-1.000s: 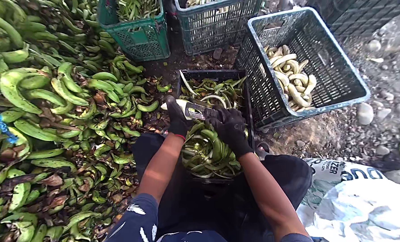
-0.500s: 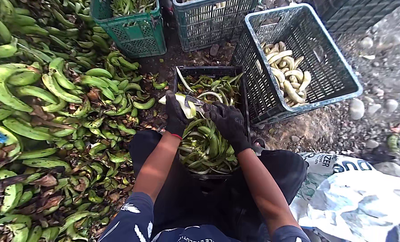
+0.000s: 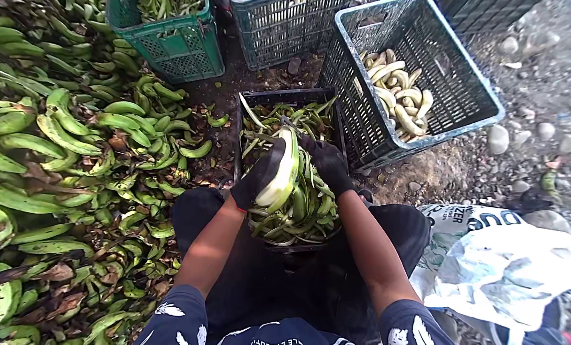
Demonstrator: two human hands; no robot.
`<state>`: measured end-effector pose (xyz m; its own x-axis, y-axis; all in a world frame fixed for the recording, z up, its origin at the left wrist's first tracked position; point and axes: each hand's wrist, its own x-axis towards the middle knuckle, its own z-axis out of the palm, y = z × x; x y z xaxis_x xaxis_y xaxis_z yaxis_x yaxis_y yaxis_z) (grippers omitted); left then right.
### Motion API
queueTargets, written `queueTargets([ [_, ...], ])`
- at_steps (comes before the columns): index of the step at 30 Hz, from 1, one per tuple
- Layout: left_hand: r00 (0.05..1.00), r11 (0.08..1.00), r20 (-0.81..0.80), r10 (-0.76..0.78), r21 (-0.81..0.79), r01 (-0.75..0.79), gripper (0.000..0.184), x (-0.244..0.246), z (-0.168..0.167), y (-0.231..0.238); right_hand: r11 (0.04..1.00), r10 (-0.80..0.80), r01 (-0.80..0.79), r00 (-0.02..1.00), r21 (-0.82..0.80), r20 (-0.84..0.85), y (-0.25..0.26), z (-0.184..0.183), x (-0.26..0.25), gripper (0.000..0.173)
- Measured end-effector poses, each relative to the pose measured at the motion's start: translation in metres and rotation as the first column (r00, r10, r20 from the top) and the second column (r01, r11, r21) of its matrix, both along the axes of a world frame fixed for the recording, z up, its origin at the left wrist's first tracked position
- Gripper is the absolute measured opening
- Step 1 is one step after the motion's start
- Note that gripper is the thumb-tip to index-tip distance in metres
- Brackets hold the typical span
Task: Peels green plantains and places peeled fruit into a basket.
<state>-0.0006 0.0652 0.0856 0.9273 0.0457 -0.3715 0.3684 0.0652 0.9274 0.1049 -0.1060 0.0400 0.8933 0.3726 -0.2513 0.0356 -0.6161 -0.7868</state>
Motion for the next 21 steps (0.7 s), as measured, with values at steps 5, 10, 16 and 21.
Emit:
queueTargets([
  [5, 0.972, 0.901, -0.011, 0.237, -0.371, -0.224, 0.058, 0.013, -0.013, 0.014, 0.993, -0.051, 0.055, 0.998, 0.102, -0.040, 0.001, -0.011, 0.006, 0.070],
  [10, 0.821, 0.672, 0.025, 0.571, -0.589, -0.449, 0.056, 0.024, -0.013, 0.039, 0.990, 0.112, -0.133, 0.953, 0.054, 0.283, 0.017, 0.003, -0.023, 0.053],
  [16, 0.886, 0.465, -0.148, 0.440, -0.807, -0.366, 0.044, 0.014, -0.017, 0.050, 0.972, 0.176, -0.236, 0.672, -0.017, 0.719, 0.018, -0.002, -0.038, 0.062],
  [21, 0.853, 0.591, -0.227, 0.470, -0.637, -0.495, 0.044, 0.017, -0.008, 0.045, 0.969, 0.202, -0.244, 0.705, -0.036, 0.680, 0.015, 0.001, -0.042, 0.059],
])
